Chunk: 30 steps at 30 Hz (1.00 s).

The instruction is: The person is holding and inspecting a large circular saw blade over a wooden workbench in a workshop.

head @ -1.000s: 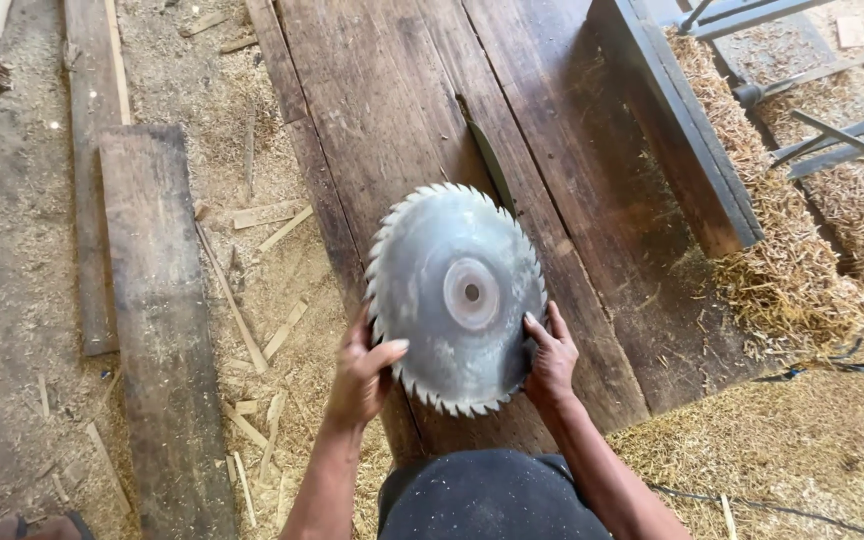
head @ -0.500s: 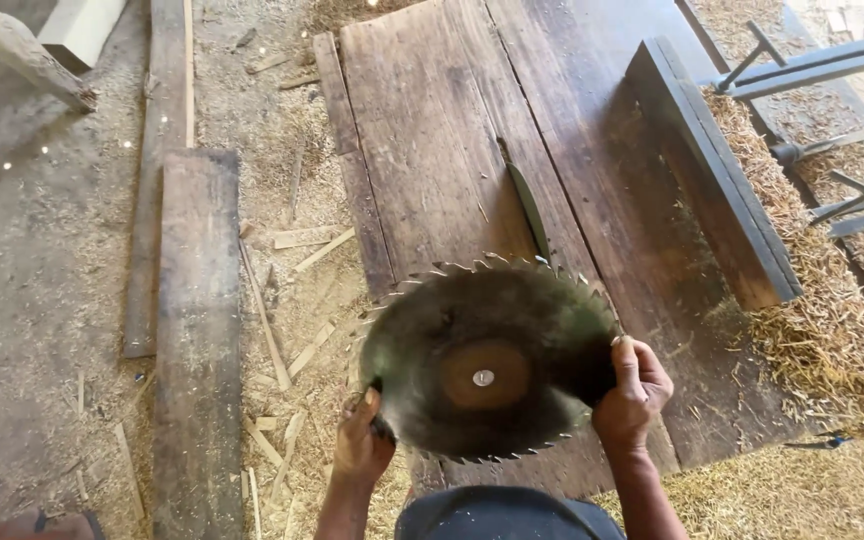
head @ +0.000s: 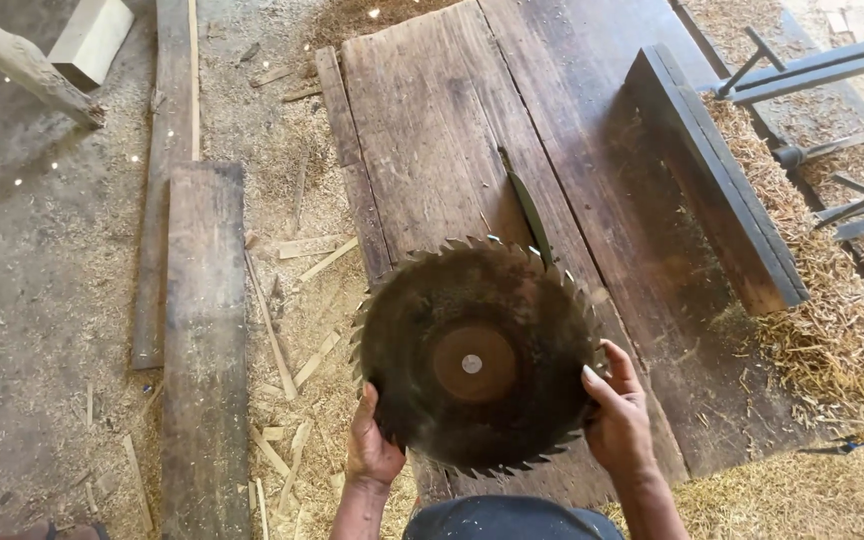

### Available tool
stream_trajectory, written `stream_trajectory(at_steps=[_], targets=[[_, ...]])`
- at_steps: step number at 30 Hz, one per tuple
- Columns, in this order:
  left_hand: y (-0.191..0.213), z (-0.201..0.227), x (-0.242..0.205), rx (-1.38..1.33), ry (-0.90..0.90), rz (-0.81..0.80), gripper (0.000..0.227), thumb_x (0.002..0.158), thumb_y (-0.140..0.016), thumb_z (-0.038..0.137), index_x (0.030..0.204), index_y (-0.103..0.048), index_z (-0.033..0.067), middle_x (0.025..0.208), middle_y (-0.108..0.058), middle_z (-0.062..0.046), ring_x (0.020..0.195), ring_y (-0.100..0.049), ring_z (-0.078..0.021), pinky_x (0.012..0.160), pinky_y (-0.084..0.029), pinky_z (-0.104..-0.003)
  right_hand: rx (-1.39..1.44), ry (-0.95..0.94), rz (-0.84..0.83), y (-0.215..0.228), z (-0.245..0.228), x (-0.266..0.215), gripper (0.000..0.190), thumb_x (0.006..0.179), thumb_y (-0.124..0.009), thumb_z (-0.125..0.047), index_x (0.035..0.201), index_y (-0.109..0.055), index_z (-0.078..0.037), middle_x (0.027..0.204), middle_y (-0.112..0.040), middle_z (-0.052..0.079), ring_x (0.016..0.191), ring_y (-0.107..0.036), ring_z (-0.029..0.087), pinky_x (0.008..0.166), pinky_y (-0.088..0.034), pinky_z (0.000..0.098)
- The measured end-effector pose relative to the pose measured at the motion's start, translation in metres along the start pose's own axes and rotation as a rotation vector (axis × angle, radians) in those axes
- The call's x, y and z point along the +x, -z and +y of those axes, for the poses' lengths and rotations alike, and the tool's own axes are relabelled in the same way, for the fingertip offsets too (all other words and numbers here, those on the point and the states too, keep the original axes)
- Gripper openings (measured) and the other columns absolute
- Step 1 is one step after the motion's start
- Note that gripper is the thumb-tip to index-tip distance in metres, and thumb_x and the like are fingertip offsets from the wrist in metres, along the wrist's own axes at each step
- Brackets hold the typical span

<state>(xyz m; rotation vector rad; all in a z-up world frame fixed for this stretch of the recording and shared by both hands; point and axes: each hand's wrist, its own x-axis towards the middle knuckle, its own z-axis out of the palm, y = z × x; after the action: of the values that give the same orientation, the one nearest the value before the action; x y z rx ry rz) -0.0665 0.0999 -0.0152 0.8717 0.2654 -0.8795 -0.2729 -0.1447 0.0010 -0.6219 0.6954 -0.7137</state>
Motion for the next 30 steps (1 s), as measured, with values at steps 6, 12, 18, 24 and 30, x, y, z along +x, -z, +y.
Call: stream_trajectory(at_steps=[6,12,18,24,30], targets=[[0.014,-0.007,0.013,-0.002,0.048,0.055,0.103,0.06,-0.084,0.061,0.147,-0.052,0.0144,0.143,-0.061,-0.013,0.134,-0.053,-0.0387,0.109,-0.045,-0.056,-0.021,0.164,0.059,0.017,0.034,0.008,0.036,0.098,-0.069,-0.004,0.134,-0.063,-0.006,0.096,-0.066,0.002,0.08,-0.064,0.009,0.069,-0.053,0.0252],[0.048,-0.017,0.031,-0.034,-0.01,0.11,0.128,0.061,-0.075,0.07,0.164,-0.012,0.0267,0.16,-0.028,-0.016,0.142,-0.042,-0.0423,0.113,-0.04,-0.055,-0.142,0.104,0.02,0.006,0.015,0.001,0.024,0.093,-0.07,-0.003,0.117,-0.066,0.0,0.094,-0.071,0.004,0.078,-0.067,0.011,0.069,-0.055,0.0269],[0.063,-0.039,0.062,0.007,0.016,0.0,0.128,0.073,-0.072,0.074,0.169,-0.002,0.0272,0.162,-0.026,-0.021,0.113,-0.03,-0.0322,0.103,-0.046,-0.049,-0.39,0.162,-0.006,-0.024,-0.011,-0.027,0.018,0.086,-0.074,0.001,0.104,-0.075,0.004,0.086,-0.075,0.007,0.072,-0.069,0.012,0.067,-0.056,0.0267],[0.075,-0.039,0.062,0.566,-0.157,0.186,0.075,0.088,-0.073,0.046,0.14,-0.057,-0.0049,0.121,-0.068,-0.029,0.103,-0.075,-0.0306,0.086,-0.066,-0.041,-0.808,0.524,0.074,-0.061,-0.04,-0.044,0.02,0.087,-0.078,-0.002,0.107,-0.078,-0.002,0.088,-0.078,0.002,0.075,-0.068,0.007,0.065,-0.055,0.0222],[0.127,-0.029,0.0,0.483,-0.158,0.469,0.056,0.091,-0.067,0.026,0.14,-0.057,0.0006,0.121,-0.069,-0.026,0.105,-0.072,-0.0349,0.088,-0.064,-0.042,-1.114,0.77,-0.047,-0.05,-0.064,-0.048,0.017,0.088,-0.079,-0.004,0.105,-0.075,0.0,0.082,-0.075,0.003,0.069,-0.063,0.004,0.062,-0.052,0.0217]])
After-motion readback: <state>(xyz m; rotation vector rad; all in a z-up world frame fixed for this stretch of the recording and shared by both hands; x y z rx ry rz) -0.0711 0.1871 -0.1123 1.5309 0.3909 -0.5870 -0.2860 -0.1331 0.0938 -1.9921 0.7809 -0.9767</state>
